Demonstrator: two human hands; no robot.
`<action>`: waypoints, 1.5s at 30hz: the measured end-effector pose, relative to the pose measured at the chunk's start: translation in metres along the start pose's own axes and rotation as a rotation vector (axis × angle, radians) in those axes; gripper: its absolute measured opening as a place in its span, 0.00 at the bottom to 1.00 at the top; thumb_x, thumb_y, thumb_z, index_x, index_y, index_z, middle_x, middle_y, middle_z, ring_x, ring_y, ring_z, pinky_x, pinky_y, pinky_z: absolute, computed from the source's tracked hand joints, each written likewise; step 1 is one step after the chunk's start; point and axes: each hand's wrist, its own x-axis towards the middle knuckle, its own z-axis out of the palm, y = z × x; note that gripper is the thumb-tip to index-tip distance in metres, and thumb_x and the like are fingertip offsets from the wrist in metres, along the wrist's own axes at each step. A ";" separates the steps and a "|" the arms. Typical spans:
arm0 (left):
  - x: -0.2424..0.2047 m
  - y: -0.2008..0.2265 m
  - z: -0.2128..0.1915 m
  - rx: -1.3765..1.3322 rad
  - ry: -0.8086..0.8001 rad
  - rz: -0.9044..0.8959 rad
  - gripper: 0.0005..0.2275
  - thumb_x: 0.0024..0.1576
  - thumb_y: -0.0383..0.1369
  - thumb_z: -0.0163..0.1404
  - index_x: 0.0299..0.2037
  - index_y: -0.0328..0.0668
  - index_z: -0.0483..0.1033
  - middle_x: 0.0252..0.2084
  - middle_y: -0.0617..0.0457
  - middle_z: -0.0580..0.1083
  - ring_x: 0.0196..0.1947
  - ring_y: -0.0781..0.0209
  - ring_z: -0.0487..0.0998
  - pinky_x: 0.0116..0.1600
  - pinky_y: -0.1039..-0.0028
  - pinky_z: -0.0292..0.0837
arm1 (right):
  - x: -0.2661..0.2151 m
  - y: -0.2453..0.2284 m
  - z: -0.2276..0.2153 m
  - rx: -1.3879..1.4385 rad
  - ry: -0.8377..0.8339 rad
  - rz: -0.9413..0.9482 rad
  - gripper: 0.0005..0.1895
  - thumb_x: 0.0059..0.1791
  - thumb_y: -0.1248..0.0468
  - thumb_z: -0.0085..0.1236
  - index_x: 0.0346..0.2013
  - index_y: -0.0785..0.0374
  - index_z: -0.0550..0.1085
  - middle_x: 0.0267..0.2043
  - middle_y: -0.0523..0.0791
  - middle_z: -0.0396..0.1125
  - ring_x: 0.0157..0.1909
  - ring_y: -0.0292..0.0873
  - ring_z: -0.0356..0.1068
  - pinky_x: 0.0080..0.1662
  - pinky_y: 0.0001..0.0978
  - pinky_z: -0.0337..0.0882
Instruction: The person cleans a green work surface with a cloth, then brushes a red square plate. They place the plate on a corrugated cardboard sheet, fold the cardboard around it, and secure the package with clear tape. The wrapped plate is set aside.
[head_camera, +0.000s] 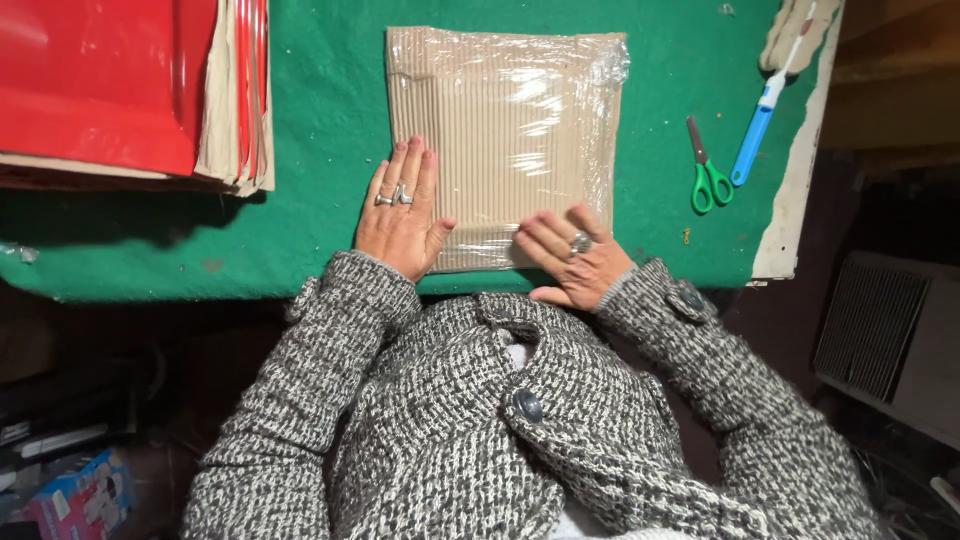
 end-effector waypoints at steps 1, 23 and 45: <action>0.001 -0.001 -0.001 -0.001 -0.002 0.007 0.36 0.68 0.52 0.36 0.77 0.32 0.42 0.80 0.37 0.43 0.80 0.42 0.43 0.80 0.52 0.39 | -0.007 0.002 0.005 -0.002 0.001 0.007 0.47 0.55 0.32 0.35 0.77 0.62 0.49 0.80 0.49 0.41 0.81 0.47 0.36 0.74 0.52 0.31; 0.007 0.016 0.004 -0.073 0.029 -0.078 0.44 0.64 0.63 0.27 0.76 0.26 0.41 0.79 0.32 0.43 0.80 0.36 0.40 0.80 0.47 0.36 | 0.037 0.123 -0.072 0.410 0.126 0.764 0.28 0.56 0.60 0.47 0.73 0.53 0.64 0.32 0.51 0.73 0.32 0.55 0.74 0.38 0.47 0.73; 0.077 0.010 -0.036 -0.045 -0.035 -0.083 0.43 0.62 0.61 0.39 0.73 0.25 0.50 0.77 0.32 0.50 0.79 0.34 0.47 0.80 0.46 0.40 | 0.051 0.143 -0.058 0.370 0.237 0.776 0.29 0.54 0.64 0.47 0.72 0.50 0.66 0.28 0.56 0.69 0.29 0.59 0.70 0.35 0.52 0.70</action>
